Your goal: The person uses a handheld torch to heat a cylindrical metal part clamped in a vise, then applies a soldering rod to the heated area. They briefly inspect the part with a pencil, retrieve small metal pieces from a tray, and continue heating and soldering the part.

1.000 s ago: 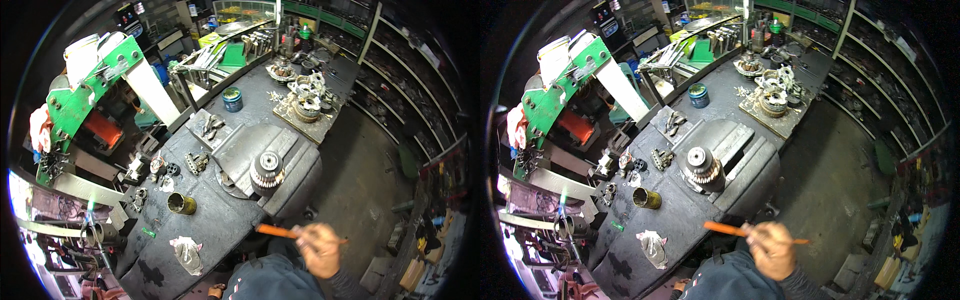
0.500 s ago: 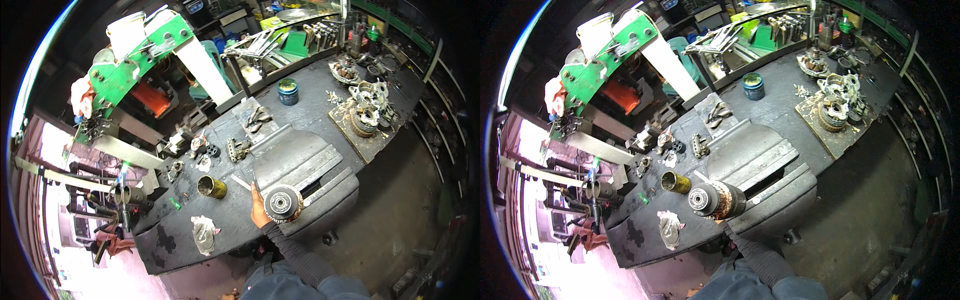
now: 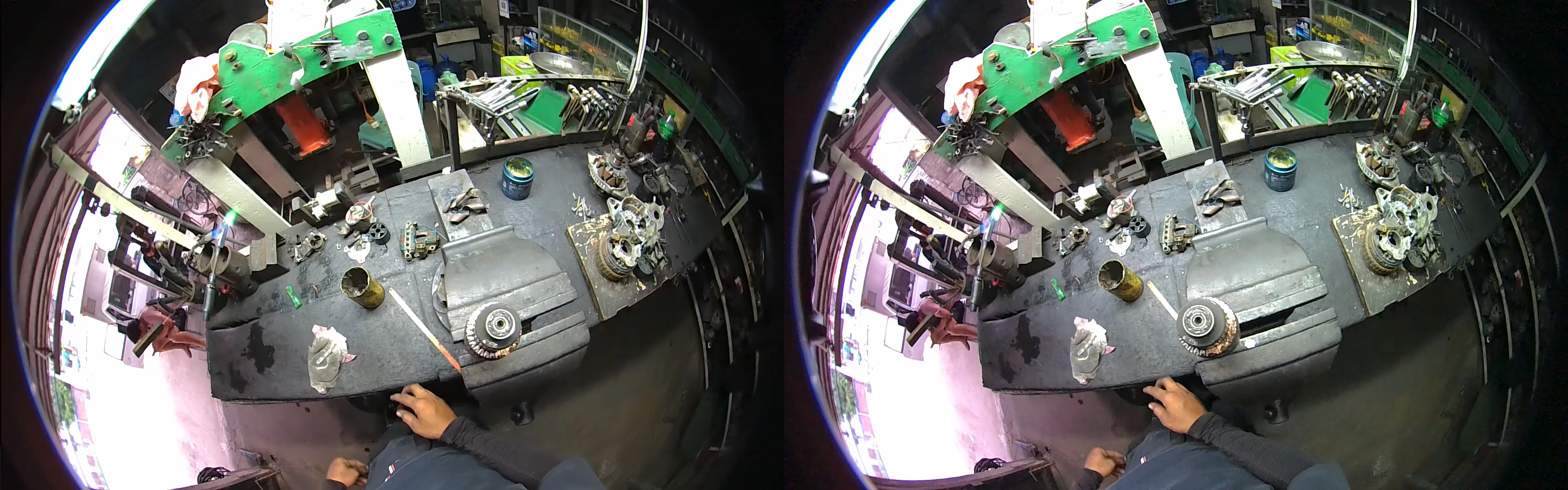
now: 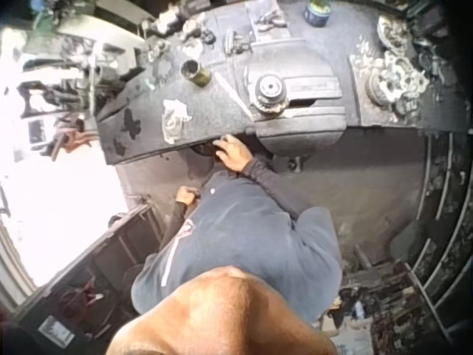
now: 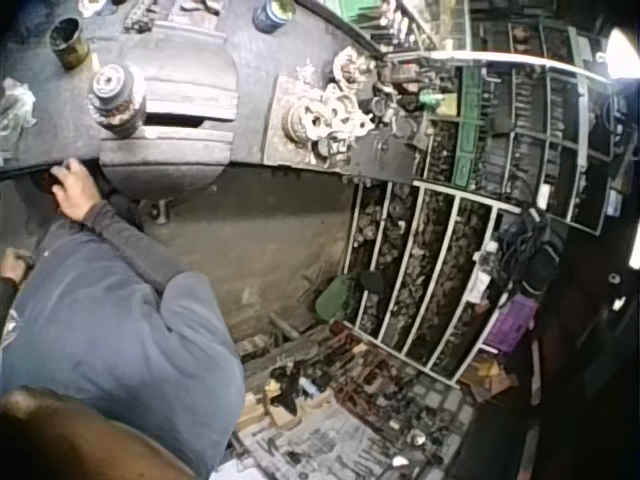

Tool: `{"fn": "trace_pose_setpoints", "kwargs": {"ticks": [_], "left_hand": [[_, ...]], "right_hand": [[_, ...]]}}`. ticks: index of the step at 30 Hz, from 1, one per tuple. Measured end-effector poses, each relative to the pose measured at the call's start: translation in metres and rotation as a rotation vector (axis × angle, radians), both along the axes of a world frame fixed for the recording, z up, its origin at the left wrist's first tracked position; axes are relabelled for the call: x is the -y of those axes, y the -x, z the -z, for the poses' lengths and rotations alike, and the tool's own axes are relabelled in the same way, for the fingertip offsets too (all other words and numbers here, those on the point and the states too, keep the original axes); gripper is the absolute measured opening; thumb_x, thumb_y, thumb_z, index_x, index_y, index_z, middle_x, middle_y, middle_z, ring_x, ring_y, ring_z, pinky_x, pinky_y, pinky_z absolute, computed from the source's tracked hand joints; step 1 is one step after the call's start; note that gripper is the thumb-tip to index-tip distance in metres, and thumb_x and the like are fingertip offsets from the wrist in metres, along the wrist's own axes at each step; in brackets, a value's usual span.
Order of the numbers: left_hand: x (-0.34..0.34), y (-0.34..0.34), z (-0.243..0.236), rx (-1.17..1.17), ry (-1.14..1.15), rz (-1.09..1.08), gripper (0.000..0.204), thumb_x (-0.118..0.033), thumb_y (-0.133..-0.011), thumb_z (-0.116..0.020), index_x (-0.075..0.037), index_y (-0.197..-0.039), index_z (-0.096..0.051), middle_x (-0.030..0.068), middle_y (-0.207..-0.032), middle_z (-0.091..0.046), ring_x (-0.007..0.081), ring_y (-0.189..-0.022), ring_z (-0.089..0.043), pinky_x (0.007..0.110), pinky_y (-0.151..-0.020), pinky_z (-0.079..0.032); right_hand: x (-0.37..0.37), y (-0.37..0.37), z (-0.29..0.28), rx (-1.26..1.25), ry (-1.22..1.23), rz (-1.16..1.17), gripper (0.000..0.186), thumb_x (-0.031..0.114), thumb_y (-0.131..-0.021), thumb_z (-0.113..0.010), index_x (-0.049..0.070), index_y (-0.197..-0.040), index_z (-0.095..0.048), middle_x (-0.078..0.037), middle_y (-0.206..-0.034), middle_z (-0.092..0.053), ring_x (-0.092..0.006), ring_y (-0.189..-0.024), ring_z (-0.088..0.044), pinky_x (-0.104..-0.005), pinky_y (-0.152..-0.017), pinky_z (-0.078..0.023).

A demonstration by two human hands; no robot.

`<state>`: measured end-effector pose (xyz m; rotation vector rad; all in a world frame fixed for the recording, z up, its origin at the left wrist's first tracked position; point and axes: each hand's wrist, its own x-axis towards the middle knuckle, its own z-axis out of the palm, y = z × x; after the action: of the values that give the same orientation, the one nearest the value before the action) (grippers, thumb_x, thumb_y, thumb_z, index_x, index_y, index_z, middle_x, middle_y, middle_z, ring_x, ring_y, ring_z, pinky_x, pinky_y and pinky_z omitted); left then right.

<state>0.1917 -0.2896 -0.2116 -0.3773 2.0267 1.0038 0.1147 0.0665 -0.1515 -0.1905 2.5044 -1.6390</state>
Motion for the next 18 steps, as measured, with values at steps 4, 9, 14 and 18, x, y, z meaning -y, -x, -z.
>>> {"fn": "trace_pose_setpoints", "kwargs": {"ticks": [4, 9, 14, 18], "left_hand": [[-0.044, 0.093, -0.052, -0.431, -0.294, -0.286, 0.017, -0.004, -0.092, -0.068, 0.008, -0.103, -0.073, 0.0155, -0.081, -0.073, 0.0202, -0.065, -0.069, 0.032, -0.06, -0.056], [-0.075, 0.186, -0.045, -1.103, 0.314, -0.16, 0.049, -0.015, -0.078, -0.084, -0.005, -0.124, -0.07, 0.0177, -0.119, -0.071, 0.0302, -0.095, -0.07, 0.038, -0.088, -0.055], [-0.089, 0.221, -0.012, -0.986, 0.509, 0.001, 0.049, -0.019, -0.078, -0.083, -0.004, -0.123, -0.069, 0.02, -0.127, -0.067, 0.0385, -0.12, -0.06, 0.044, -0.107, -0.046], [-0.085, 0.226, 0.009, -1.058, 0.482, -0.145, 0.042, -0.019, -0.08, -0.08, -0.005, -0.119, -0.071, 0.0179, -0.125, -0.067, 0.038, -0.117, -0.06, 0.045, -0.103, -0.048]], "right_hand": [[-0.019, -0.014, -0.004, -0.016, 0.003, -0.015, 0.039, 0.02, -0.092, -0.07, 0.006, -0.129, -0.067, -0.018, -0.115, -0.065, -0.0372, -0.11, -0.065, -0.0428, -0.094, -0.053], [-0.032, -0.023, -0.022, 0.009, -0.039, 0.047, 0.041, 0.017, -0.092, -0.072, 0.005, -0.131, -0.067, -0.014, -0.119, -0.067, -0.0287, -0.095, -0.069, -0.0363, -0.083, -0.056], [-0.039, -0.033, -0.039, 0.169, -0.018, 0.061, 0.042, 0.019, -0.093, -0.07, 0.007, -0.133, -0.066, -0.015, -0.119, -0.067, -0.0309, -0.102, -0.068, -0.038, -0.09, -0.054], [-0.042, -0.042, -0.039, 0.12, -0.061, 0.096, 0.04, 0.017, -0.093, -0.07, 0.006, -0.131, -0.067, -0.014, -0.116, -0.068, -0.0282, -0.096, -0.069, -0.0364, -0.086, -0.055]]}}
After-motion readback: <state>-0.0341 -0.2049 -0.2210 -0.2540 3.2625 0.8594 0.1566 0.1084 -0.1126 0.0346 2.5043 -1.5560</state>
